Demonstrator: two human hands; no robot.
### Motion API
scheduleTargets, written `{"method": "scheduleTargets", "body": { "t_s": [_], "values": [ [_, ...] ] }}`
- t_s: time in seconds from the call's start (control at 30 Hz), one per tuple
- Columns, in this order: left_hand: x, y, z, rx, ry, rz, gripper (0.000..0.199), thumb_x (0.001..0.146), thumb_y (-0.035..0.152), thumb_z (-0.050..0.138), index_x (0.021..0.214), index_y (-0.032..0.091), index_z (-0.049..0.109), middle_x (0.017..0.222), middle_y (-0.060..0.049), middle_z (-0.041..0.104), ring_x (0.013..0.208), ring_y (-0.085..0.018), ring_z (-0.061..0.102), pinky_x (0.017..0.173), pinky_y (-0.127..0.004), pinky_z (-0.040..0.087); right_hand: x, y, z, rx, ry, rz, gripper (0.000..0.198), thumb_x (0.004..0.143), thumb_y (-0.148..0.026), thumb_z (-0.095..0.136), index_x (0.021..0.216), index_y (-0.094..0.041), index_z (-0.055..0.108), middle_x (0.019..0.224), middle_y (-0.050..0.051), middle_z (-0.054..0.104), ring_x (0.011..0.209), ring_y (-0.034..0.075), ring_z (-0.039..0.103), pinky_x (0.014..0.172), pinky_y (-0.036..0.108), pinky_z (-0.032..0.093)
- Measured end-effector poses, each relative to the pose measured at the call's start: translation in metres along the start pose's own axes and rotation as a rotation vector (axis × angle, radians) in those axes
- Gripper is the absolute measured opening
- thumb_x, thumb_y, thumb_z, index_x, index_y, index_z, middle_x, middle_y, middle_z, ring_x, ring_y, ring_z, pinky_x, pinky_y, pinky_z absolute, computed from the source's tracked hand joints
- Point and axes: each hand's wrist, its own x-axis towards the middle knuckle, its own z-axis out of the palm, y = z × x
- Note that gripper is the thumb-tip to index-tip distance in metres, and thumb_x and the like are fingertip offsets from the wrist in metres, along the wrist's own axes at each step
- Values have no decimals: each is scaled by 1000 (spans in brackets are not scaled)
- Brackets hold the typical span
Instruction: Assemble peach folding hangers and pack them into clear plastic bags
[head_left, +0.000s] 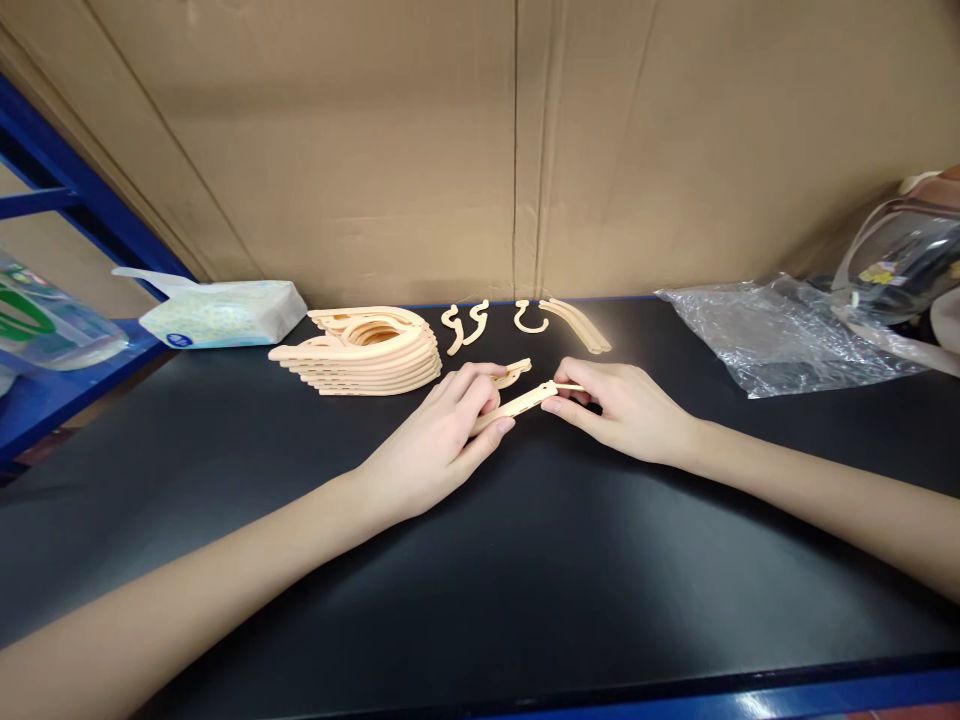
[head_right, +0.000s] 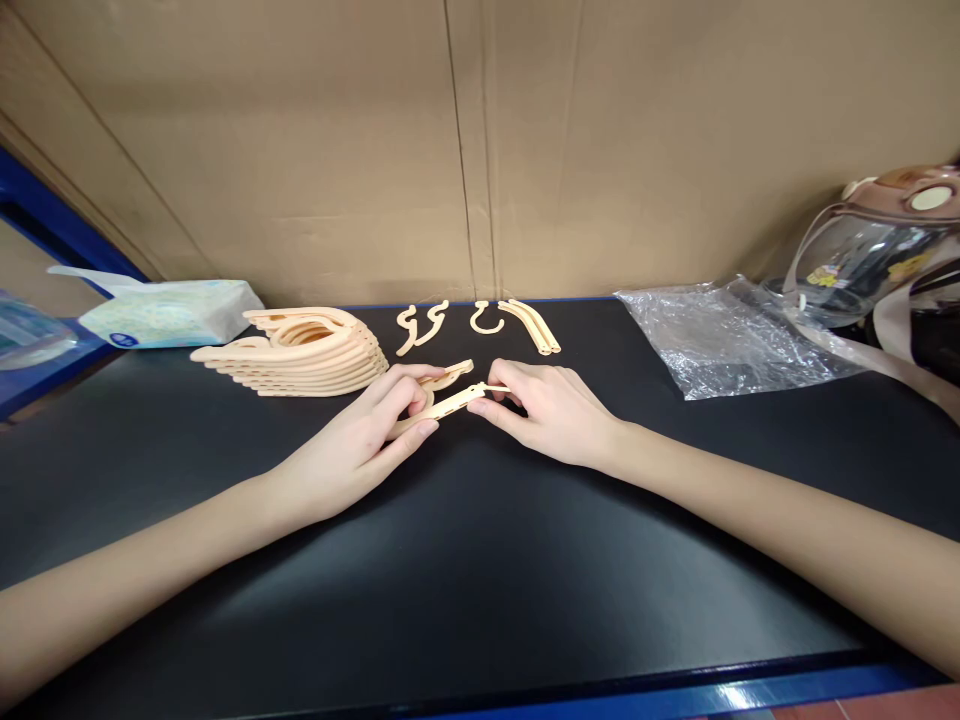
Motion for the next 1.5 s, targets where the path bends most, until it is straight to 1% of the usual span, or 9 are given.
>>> {"method": "scheduleTargets", "body": {
  "t_s": [0.27, 0.37, 0.47, 0.53, 0.63, 0.73, 1.03, 1.3, 1.5],
  "values": [
    [-1, 0, 0, 44, -16, 11, 20, 100, 33, 34, 84, 22, 34, 131, -10, 44, 121, -23, 47, 101, -44, 41, 0, 0, -1, 69, -43, -19, 31, 95, -50, 44, 81, -22, 41, 61, -6, 49, 52, 11, 43, 52, 24, 30],
    [-1, 1, 0, 53, -18, 3, 19, 101, 34, 34, 85, 22, 35, 132, -11, 44, 123, -24, 45, 100, -44, 43, -1, 1, -2, 83, -57, -27, 31, 95, -49, 44, 81, -22, 43, 57, -7, 45, 50, 10, 41, 51, 24, 29],
    [-1, 1, 0, 83, -23, 41, 14, 101, 32, 35, 94, 22, 41, 135, -11, 44, 133, -24, 37, 107, -44, 38, -1, 2, -2, 79, -75, -49, 30, 96, -48, 43, 81, -22, 45, 58, -6, 45, 50, 10, 41, 52, 24, 29],
    [-1, 1, 1, 115, -41, 66, 15, 101, 31, 34, 100, 21, 45, 141, -10, 39, 138, -24, 30, 111, -45, 33, -1, 3, -2, 77, -82, -64, 31, 96, -47, 42, 80, -21, 43, 60, -6, 47, 52, 10, 42, 53, 24, 30],
    [-2, -1, 1, 147, -55, 67, 20, 101, 31, 34, 97, 20, 50, 148, -10, 30, 142, -27, 24, 115, -46, 28, -1, 4, -2, 73, -95, -83, 31, 97, -48, 39, 80, -22, 41, 64, -5, 49, 54, 11, 44, 53, 24, 29],
    [-3, -2, 1, 160, -61, 64, 22, 101, 31, 34, 95, 19, 50, 149, -11, 27, 143, -27, 21, 116, -45, 27, -1, 4, -3, 77, -108, -104, 31, 98, -47, 38, 81, -22, 42, 65, -5, 49, 54, 11, 44, 54, 24, 29],
    [-4, -2, 1, 169, -56, 95, 22, 101, 30, 35, 97, 19, 53, 149, -10, 29, 140, -25, 27, 114, -45, 29, -3, 4, -3, 106, -143, -132, 31, 99, -46, 35, 81, -21, 42, 64, -4, 47, 53, 12, 44, 52, 25, 29],
    [-5, -4, 1, 168, -68, 130, 20, 100, 30, 38, 94, 19, 54, 146, -12, 36, 140, -27, 27, 113, -48, 30, -6, 5, -4, -166, -136, -241, 33, 101, -42, 25, 82, -21, 41, 62, -2, 49, 47, 12, 40, 48, 26, 23],
    [-4, -5, 0, 178, -68, 155, 20, 100, 28, 38, 98, 19, 55, 148, -11, 35, 140, -26, 27, 113, -47, 30, -5, 5, -6, -365, -125, -306, 41, 102, -43, 15, 82, -20, 44, 65, 1, 57, 47, 14, 45, 46, 28, 20]
  ]
}}
